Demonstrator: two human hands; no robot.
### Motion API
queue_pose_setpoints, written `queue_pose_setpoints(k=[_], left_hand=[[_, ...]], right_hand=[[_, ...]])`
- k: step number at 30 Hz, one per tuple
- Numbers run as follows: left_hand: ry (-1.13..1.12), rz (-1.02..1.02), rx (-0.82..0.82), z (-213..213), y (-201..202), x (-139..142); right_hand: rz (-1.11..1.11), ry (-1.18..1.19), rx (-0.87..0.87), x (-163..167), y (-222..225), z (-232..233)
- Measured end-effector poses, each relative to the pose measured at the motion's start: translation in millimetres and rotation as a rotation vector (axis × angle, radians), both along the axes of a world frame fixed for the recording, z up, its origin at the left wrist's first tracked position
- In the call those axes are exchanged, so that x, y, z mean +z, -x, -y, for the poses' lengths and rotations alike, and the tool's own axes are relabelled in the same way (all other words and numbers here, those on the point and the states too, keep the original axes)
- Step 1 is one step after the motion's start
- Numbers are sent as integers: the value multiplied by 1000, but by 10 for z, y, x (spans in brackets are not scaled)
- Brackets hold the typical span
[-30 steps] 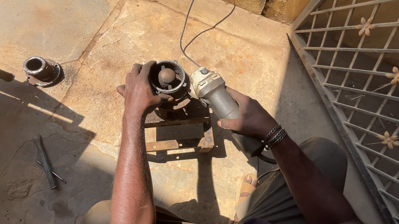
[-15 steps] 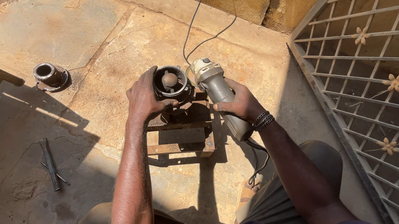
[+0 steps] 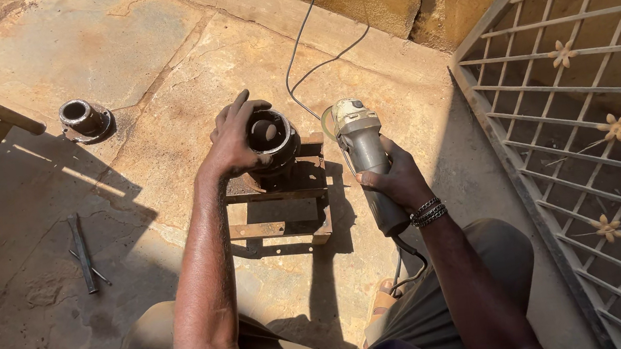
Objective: The person sits on the ground and uses an angle grinder to grind rust and residue from cast iron pump parts, including a round flange and a smaller wheel-like component. They hold each part steady on a metal stand with one hand while moving the grinder over its surfaces, repositioning the parts between passes.
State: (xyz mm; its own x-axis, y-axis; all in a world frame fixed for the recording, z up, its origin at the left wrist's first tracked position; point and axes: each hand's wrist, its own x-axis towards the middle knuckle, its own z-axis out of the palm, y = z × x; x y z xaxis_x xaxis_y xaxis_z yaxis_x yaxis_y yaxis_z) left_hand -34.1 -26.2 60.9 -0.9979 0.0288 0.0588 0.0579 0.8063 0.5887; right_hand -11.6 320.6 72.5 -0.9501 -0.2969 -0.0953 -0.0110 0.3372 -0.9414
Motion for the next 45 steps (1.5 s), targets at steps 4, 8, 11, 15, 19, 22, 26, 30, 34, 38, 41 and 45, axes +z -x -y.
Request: queue_pose_setpoints(k=[4,8,11,15,19,22,26,30,34,38,41,45], left_hand=[[-74,33,174,2,-122,-77],[-68,-18,234,-70,-108,-172],[-206,-44,143,82,-121,-169],[-280,-232,28,140,-162,-97],[-235,-127,116,77,-224,-18],[-203,-135,120,77,-268,-11],[-164,-206,105,107,-253,-89],[-136,-166,134,110,-212,-194],[-114,-213,147,103,-210,-216],[-138,-117,174,50,-227,-140],[-131,-155,158,24,-263,-67],[-145,-139,152,17,-259,-16]], right_hand=[[-21,-47,29,93,-41,110],[-74,-231,46,248,-75,271],[-76,-231,80,331,-148,345],[-73,-253,107,343,-230,383],[-235,-323,139,299,-264,413],[-193,-341,148,302,-241,432],[-152,-327,206,380,-37,539],[-241,-324,276,514,337,775],[-180,-489,249,664,208,761],[-121,-467,236,790,-170,517],[-104,-499,242,775,-192,478],[-112,-429,272,668,157,564]])
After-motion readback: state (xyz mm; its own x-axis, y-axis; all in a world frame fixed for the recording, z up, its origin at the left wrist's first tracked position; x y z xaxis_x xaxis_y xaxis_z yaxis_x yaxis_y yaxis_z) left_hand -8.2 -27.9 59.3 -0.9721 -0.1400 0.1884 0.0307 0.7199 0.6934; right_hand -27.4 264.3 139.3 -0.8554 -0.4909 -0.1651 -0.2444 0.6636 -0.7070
